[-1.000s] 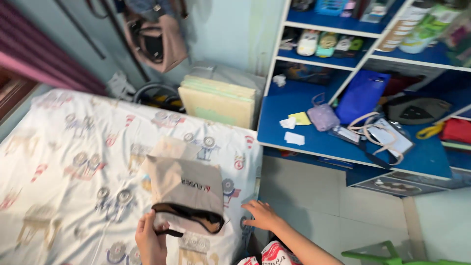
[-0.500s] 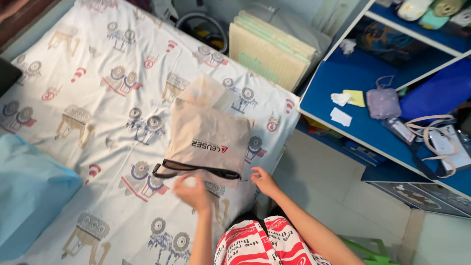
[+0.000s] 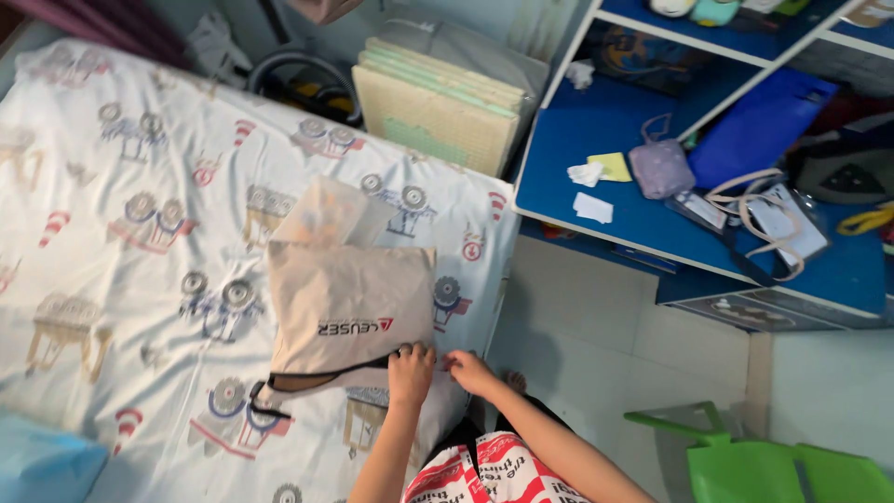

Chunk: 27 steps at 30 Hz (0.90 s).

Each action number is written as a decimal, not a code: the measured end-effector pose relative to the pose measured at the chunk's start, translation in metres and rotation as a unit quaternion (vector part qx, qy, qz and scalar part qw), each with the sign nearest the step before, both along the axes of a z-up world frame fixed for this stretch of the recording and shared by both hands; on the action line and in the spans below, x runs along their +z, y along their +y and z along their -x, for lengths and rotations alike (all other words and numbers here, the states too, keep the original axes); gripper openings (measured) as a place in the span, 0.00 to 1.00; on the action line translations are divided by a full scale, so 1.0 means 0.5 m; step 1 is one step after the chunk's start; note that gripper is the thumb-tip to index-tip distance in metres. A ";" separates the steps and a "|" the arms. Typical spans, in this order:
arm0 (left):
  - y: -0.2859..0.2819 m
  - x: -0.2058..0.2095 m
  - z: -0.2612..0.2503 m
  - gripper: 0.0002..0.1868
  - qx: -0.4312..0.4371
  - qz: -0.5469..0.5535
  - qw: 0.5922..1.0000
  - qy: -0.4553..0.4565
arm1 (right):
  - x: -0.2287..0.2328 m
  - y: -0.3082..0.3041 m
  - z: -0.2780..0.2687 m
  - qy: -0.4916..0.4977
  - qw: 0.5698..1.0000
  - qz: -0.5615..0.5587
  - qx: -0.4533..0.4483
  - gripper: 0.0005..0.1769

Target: Organizing various toiletries, books, and bags on a set of shelves and into a storage bag.

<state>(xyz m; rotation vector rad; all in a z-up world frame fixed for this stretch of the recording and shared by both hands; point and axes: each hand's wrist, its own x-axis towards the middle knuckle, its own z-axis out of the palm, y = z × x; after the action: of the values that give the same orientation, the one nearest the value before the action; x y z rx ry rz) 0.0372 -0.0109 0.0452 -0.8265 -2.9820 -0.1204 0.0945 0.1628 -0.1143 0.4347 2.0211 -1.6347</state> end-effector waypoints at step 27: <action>-0.064 0.072 -0.026 0.14 0.273 -0.170 0.930 -0.176 | 0.352 -0.084 0.061 -0.186 0.962 0.186 -0.069 0.18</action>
<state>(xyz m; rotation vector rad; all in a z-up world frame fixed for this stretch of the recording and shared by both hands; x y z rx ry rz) 0.0502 -0.0431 0.0810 0.0841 -3.2271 -0.8037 0.0641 0.1207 0.0620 0.6927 1.3999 -1.8076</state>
